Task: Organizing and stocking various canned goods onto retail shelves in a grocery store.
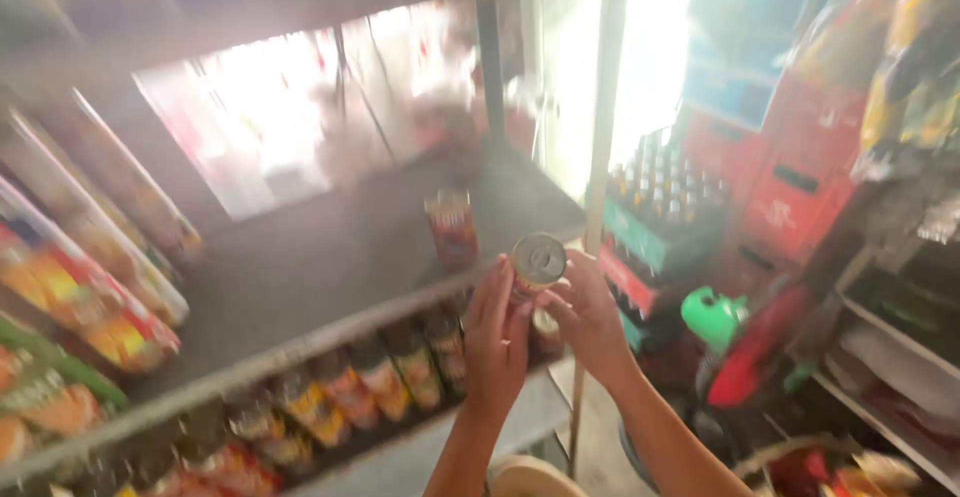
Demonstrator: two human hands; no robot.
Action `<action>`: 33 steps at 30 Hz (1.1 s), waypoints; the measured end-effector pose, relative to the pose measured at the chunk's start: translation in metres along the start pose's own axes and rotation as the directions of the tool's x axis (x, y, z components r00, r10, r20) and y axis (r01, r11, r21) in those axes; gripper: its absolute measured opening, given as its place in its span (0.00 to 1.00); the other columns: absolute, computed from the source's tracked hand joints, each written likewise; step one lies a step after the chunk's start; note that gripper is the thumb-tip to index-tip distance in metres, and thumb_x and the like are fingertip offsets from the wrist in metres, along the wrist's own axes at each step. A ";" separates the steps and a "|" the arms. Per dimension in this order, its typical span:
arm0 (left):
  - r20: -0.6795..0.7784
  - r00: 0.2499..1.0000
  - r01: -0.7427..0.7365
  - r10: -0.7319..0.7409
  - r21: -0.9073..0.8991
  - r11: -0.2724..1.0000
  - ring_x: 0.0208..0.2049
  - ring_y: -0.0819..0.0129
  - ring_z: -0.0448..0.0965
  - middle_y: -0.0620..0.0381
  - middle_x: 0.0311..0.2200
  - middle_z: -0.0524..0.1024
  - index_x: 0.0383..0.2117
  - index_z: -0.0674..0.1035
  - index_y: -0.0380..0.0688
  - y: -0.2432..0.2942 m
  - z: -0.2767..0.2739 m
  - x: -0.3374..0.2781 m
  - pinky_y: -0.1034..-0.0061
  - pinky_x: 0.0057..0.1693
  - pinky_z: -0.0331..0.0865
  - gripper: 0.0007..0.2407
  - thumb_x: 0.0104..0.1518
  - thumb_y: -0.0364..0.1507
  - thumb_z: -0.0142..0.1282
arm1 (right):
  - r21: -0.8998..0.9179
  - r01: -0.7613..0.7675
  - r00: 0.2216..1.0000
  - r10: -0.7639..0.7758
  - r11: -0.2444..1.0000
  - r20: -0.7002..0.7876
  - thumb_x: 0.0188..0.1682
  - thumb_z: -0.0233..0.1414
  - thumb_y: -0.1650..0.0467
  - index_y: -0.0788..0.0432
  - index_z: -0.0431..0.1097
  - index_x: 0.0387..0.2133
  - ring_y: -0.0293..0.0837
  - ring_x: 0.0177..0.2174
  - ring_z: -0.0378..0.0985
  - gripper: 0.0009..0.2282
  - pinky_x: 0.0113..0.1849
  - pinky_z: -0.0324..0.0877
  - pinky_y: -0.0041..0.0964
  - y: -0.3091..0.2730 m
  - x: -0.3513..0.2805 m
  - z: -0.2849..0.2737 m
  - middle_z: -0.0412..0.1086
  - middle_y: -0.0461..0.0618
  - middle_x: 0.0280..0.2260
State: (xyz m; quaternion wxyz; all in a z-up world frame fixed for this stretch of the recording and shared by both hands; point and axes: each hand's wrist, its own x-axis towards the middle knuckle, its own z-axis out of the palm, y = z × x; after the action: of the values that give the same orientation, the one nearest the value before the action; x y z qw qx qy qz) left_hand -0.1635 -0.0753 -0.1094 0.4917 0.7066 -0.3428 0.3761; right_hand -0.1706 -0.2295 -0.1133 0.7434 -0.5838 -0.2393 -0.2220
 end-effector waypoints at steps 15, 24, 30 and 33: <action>-0.046 0.991 0.120 -0.126 -0.124 0.985 0.49 0.61 0.83 0.45 0.52 0.79 0.70 0.62 0.51 -0.031 -0.070 0.139 0.69 0.52 0.77 0.25 0.64 0.27 0.52 | -0.506 0.087 0.996 -0.057 0.858 0.073 0.51 0.57 0.70 0.54 0.60 0.58 0.44 0.46 0.81 0.22 0.45 0.75 0.36 -0.014 0.166 0.058 0.76 0.54 0.43; -0.046 0.972 0.217 -0.229 -0.187 0.958 0.53 0.64 0.80 0.46 0.57 0.74 0.69 0.61 0.48 -0.056 -0.059 0.132 0.71 0.53 0.76 0.28 0.59 0.21 0.53 | -0.530 0.001 0.996 0.046 0.848 0.075 0.52 0.54 0.70 0.50 0.59 0.62 0.43 0.46 0.82 0.23 0.44 0.78 0.36 -0.014 0.155 0.067 0.78 0.50 0.44; -0.032 0.960 0.272 -0.278 -0.118 0.955 0.52 0.62 0.82 0.45 0.55 0.75 0.66 0.65 0.43 -0.053 -0.058 0.123 0.69 0.53 0.75 0.28 0.58 0.28 0.60 | -0.460 0.006 0.997 0.027 0.888 0.066 0.48 0.56 0.70 0.52 0.60 0.61 0.48 0.48 0.81 0.25 0.45 0.77 0.39 -0.007 0.146 0.062 0.75 0.51 0.47; 0.003 0.917 0.398 -0.398 -0.002 0.917 0.50 0.61 0.82 0.46 0.53 0.75 0.61 0.68 0.41 -0.050 -0.060 0.117 0.68 0.52 0.75 0.28 0.54 0.32 0.66 | -0.510 -0.058 0.992 0.107 0.858 0.067 0.49 0.58 0.68 0.55 0.64 0.57 0.46 0.46 0.83 0.22 0.45 0.77 0.38 0.004 0.139 0.055 0.78 0.51 0.46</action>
State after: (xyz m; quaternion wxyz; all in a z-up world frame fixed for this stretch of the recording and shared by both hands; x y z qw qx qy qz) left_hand -0.0757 -0.0177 -0.0156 0.5585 0.7613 -0.1932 0.2668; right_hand -0.0648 -0.1819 -0.0195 0.5608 -0.7779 -0.1818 -0.2177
